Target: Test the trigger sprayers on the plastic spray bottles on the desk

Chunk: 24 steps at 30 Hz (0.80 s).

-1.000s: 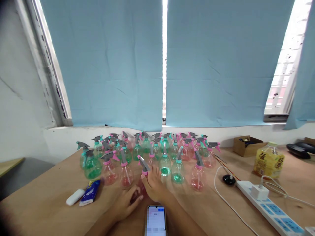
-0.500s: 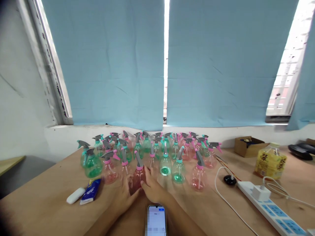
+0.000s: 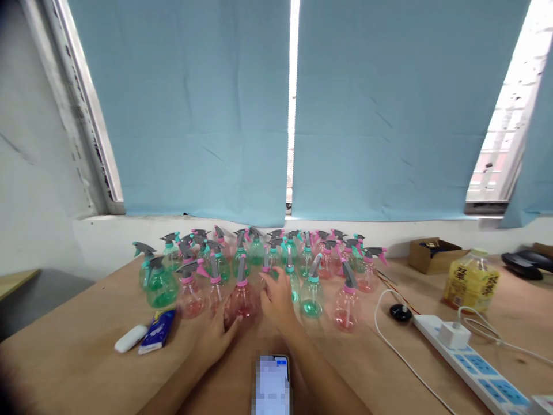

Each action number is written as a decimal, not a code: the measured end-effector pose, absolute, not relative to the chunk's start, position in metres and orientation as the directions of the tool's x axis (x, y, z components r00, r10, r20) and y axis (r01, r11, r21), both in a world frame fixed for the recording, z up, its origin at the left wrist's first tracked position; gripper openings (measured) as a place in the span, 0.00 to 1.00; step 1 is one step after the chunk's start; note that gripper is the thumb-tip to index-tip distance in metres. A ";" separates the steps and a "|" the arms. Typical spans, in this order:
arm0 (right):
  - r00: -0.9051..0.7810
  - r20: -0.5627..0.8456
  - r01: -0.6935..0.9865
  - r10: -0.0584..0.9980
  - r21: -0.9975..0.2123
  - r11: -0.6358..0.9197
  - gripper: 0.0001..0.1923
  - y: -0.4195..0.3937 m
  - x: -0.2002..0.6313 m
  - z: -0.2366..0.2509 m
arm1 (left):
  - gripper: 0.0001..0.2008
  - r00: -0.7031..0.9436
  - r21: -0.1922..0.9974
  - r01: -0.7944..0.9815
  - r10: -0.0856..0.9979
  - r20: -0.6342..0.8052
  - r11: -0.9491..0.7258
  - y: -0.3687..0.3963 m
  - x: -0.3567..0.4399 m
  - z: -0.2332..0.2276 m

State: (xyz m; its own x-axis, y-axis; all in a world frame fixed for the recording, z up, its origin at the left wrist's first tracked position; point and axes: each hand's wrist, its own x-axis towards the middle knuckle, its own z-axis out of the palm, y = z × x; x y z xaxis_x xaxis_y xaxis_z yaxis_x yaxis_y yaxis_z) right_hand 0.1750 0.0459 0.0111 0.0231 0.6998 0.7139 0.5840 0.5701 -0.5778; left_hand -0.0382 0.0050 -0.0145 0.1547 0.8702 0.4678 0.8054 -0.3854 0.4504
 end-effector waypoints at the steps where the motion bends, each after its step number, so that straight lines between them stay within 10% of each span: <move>1: 0.018 0.708 0.624 0.706 -0.560 0.546 0.28 0.049 0.174 0.014 | 0.33 0.147 0.424 0.829 0.872 0.466 -0.366 0.004 -0.037 -0.012; 7: -0.012 0.584 0.722 0.812 -0.557 0.411 0.26 0.069 0.166 0.031 | 0.26 0.190 0.284 0.870 0.805 0.562 -0.404 -0.003 -0.038 0.002; 12: -0.026 0.581 0.748 0.813 -0.529 0.402 0.24 0.075 0.163 0.029 | 0.15 0.541 0.106 0.701 0.622 0.566 -0.706 -0.008 -0.036 0.010; 24: -0.047 0.901 0.671 0.432 -0.292 0.682 0.15 0.045 0.181 0.057 | 0.20 0.667 0.102 0.665 0.649 0.366 -0.740 0.003 -0.039 -0.006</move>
